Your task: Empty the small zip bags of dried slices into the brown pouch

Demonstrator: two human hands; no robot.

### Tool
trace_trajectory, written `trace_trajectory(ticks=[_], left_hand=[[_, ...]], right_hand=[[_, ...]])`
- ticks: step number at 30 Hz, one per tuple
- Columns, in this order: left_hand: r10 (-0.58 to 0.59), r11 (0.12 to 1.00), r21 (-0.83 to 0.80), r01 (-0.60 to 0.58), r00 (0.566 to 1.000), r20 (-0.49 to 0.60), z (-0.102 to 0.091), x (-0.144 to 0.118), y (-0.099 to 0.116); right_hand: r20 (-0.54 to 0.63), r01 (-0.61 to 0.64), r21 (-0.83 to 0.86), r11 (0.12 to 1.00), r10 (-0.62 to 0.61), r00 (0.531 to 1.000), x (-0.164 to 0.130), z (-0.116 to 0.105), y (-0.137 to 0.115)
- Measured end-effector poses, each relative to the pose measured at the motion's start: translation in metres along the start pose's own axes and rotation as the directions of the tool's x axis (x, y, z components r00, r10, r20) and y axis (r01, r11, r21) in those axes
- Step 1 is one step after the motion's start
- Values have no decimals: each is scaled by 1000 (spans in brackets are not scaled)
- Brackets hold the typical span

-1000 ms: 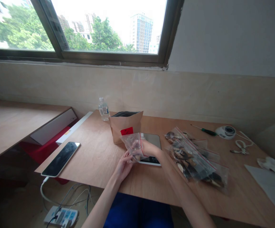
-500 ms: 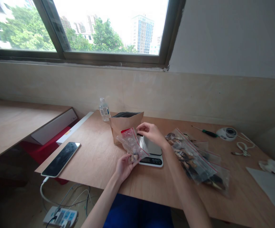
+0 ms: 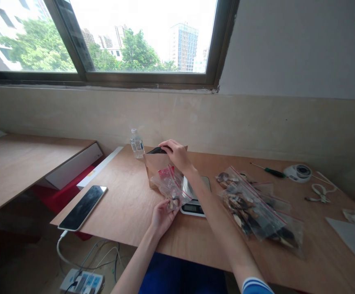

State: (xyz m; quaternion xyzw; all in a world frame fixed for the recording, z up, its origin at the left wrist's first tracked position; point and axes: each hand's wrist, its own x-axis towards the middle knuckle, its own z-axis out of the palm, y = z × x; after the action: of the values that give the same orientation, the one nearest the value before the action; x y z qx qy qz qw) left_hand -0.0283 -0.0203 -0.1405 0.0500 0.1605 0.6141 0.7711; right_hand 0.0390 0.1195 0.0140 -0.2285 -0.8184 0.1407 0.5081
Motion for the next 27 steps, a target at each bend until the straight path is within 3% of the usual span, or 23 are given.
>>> trace_trajectory(ticks=[3, 7, 10, 12, 14, 17, 19, 24, 27], left_hand=[[6, 1000, 6, -6, 1000, -7, 0, 0, 0], [13, 1000, 14, -13, 1000, -13, -2, 0, 0], [2, 999, 36, -2, 1000, -3, -4, -1, 1], [3, 999, 48, -4, 1000, 25, -4, -1, 2], [16, 998, 60, -20, 998, 66, -4, -1, 2], [30, 993, 106, -43, 992, 120, -2, 1, 1], [34, 988, 147, -55, 990, 139, 0, 1, 0], [87, 948, 292, -126, 986, 143, 7, -10, 2], [82, 903, 403, -148, 981, 176, 13, -21, 6]], right_hand=[[8, -46, 11, 999, 46, 999, -5, -2, 2], [122, -25, -8, 1000, 25, 992, -9, -11, -6], [65, -28, -17, 999, 29, 997, -20, -20, -18], [-3, -115, 32, 993, 115, 993, -34, -27, -23], [18, -247, 106, 963, 247, 969, -52, -34, -22], [221, -439, 106, 892, 409, 885, -81, -44, -10], [361, -504, 45, 863, 456, 813, -96, -49, -2], [534, -614, 109, 782, 475, 699, -113, -55, 0], [660, -688, 116, 717, 462, 592, -117, -58, -5]])
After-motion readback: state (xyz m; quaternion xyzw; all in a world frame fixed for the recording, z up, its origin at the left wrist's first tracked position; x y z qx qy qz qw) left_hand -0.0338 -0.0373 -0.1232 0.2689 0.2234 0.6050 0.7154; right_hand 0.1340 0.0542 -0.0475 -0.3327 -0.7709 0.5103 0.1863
